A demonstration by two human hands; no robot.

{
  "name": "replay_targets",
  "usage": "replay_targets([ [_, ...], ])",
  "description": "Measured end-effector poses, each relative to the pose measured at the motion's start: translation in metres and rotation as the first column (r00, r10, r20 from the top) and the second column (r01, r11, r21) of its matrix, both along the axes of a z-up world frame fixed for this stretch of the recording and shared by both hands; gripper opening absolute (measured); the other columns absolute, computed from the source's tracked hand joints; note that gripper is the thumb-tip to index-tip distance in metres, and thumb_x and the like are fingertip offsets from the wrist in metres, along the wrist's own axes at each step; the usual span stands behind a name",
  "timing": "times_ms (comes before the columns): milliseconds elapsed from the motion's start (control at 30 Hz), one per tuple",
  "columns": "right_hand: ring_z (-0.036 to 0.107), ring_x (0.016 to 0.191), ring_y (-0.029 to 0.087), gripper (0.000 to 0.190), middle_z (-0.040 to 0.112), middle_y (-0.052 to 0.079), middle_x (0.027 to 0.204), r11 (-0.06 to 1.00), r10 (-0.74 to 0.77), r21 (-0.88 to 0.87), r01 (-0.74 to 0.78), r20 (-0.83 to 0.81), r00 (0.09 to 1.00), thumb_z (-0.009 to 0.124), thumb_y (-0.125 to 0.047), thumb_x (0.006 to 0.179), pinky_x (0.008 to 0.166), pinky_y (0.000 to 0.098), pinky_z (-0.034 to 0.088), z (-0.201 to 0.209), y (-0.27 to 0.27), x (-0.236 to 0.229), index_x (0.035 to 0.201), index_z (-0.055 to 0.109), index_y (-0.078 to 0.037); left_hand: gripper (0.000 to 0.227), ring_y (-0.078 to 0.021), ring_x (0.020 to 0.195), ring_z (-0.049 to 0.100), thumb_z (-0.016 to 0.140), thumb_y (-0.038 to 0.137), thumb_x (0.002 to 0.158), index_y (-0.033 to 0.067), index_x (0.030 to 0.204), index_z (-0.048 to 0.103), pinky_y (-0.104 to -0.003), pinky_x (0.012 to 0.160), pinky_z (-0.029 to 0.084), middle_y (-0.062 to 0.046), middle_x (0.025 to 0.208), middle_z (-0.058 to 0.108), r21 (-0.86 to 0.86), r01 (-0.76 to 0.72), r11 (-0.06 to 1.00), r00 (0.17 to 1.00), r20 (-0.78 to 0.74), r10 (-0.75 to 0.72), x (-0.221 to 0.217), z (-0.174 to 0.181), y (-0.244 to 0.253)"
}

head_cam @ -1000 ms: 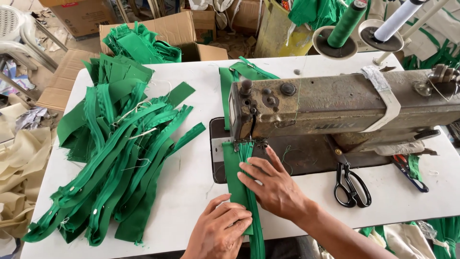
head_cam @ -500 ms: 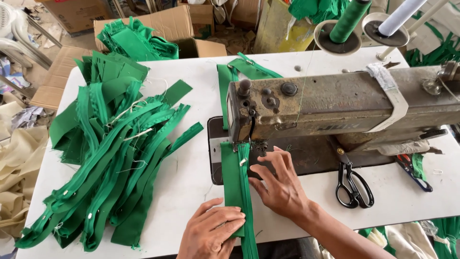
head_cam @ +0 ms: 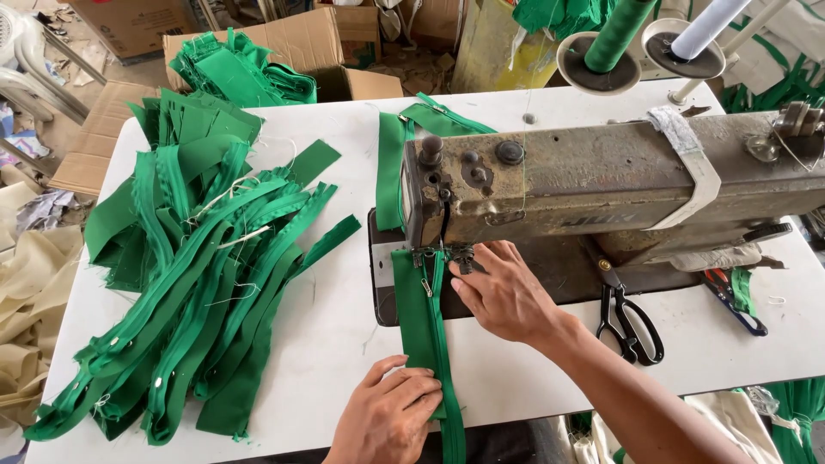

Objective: Sewing green fabric strips using an industrial sewing machine in a factory setting.

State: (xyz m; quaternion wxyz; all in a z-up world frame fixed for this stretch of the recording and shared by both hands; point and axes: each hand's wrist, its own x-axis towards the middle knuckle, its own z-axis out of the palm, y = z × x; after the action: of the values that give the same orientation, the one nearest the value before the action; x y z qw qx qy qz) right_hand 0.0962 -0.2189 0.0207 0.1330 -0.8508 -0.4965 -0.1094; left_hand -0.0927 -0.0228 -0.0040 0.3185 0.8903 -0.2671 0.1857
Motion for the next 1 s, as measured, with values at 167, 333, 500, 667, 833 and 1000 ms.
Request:
replay_targets([
  [167,0.049,0.063,0.029,0.068,0.060,0.017,0.073,0.930,-0.344,-0.201,0.307,-0.189,0.920,0.047,-0.044,0.109,0.077,0.0484,0.039,-0.016,0.010,0.011,0.056,0.051,-0.003,0.017,-0.0253,0.100,0.069,0.071,0.001,0.082,0.0040,0.096,0.079,-0.046,0.102,0.048,-0.007,0.105,0.076,0.014,-0.002,1.000,1.000,0.025,0.001,0.001,0.001,-0.003],
  [333,0.061,0.058,0.031,0.068,0.058,0.013,0.057,0.852,-0.509,-0.296,0.431,-0.281,0.814,0.054,-0.053,0.106,0.097,0.0617,0.048,-0.013,0.024,0.018,0.059,0.049,-0.003,0.018,-0.0245,0.102,0.069,0.072,0.002,0.081,0.0045,0.097,0.079,-0.045,0.102,0.049,-0.007,0.105,0.076,0.026,0.002,1.000,1.000,0.009,-0.003,0.000,0.003,-0.004],
  [500,0.050,0.079,0.025,0.061,0.059,0.011,0.073,0.972,-0.215,-0.101,0.210,-0.040,0.976,0.036,-0.058,0.106,0.083,0.0436,0.044,-0.014,0.022,-0.014,0.133,0.064,-0.010,0.017,-0.0244,0.101,0.068,0.070,0.001,0.082,0.0035,0.097,0.079,-0.045,0.101,0.050,-0.006,0.105,0.075,-0.005,0.008,1.000,1.000,0.014,-0.008,-0.001,0.004,-0.003],
  [667,0.059,0.125,0.037,0.043,0.055,0.011,0.148,1.000,-0.004,-0.017,0.004,-0.027,1.000,0.057,-0.044,0.103,0.117,0.0613,0.030,0.000,0.022,-0.033,0.130,0.067,-0.012,0.013,-0.0245,0.103,0.068,0.071,0.003,0.088,0.0037,0.098,0.080,-0.045,0.104,0.047,-0.007,0.105,0.076,0.028,0.021,0.999,1.000,-0.018,-0.020,-0.001,0.004,-0.002],
  [833,0.056,0.123,0.036,0.038,0.058,0.010,0.146,0.998,0.052,-0.034,-0.048,0.147,0.988,0.059,-0.039,0.105,0.113,0.0620,0.038,0.006,0.021,-0.038,0.126,0.071,-0.010,0.015,-0.0248,0.105,0.068,0.071,0.006,0.089,0.0048,0.099,0.080,-0.045,0.107,0.046,-0.007,0.107,0.076,0.051,0.030,0.998,0.999,-0.030,-0.029,0.000,0.000,-0.001],
  [1000,0.054,0.139,0.032,0.041,0.066,0.007,0.142,0.997,0.066,-0.039,-0.062,0.128,0.990,0.055,-0.037,0.106,0.118,0.0630,0.032,0.002,0.018,-0.043,0.130,0.070,-0.006,0.016,-0.0253,0.105,0.069,0.070,0.005,0.089,0.0038,0.101,0.080,-0.045,0.106,0.047,-0.009,0.107,0.076,0.039,0.034,0.999,0.998,-0.048,-0.032,-0.001,0.002,-0.002],
])
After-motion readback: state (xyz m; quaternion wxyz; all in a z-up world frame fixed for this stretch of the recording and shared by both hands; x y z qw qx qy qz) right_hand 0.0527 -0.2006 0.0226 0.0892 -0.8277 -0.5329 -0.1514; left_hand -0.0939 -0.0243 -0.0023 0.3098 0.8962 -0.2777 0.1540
